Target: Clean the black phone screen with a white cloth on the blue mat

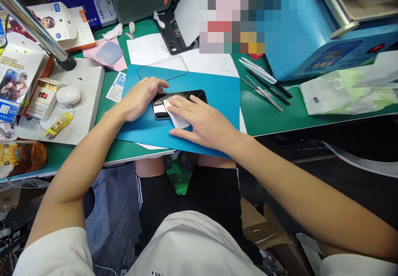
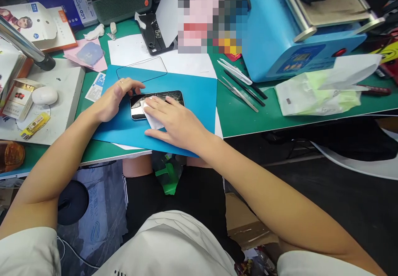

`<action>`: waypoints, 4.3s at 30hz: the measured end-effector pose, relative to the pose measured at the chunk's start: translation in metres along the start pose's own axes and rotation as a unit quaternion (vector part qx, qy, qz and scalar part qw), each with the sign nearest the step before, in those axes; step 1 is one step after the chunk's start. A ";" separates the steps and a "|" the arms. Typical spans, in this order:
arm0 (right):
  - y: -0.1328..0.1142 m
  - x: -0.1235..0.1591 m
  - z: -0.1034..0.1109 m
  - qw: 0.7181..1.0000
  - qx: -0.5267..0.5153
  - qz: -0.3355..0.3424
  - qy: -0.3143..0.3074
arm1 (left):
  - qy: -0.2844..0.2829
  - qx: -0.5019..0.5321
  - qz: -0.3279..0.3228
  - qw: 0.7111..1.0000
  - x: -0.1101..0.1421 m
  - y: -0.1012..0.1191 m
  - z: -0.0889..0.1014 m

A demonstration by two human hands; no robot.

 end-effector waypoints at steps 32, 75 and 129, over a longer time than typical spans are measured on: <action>-0.042 -0.039 -0.014 0.999 0.028 -0.039 -0.003 | 0.057 0.011 0.007 0.998 0.002 -0.004 0.001; -0.042 -0.058 -0.015 0.988 -0.007 -0.154 -0.020 | 0.102 0.024 0.041 0.994 0.000 -0.008 0.001; 0.007 0.025 -0.006 0.970 0.065 -0.215 0.096 | 0.055 0.011 0.023 0.998 0.000 -0.007 0.005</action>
Point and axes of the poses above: each hand's wrist, its own x-axis away from the middle knuckle, its own z-axis out of the back of the hand, y = z × x, the point moved 1 cm from there along -x, towards the middle knuckle, and after that the axes turned 11 degrees about -y, right-handed, at the moved point
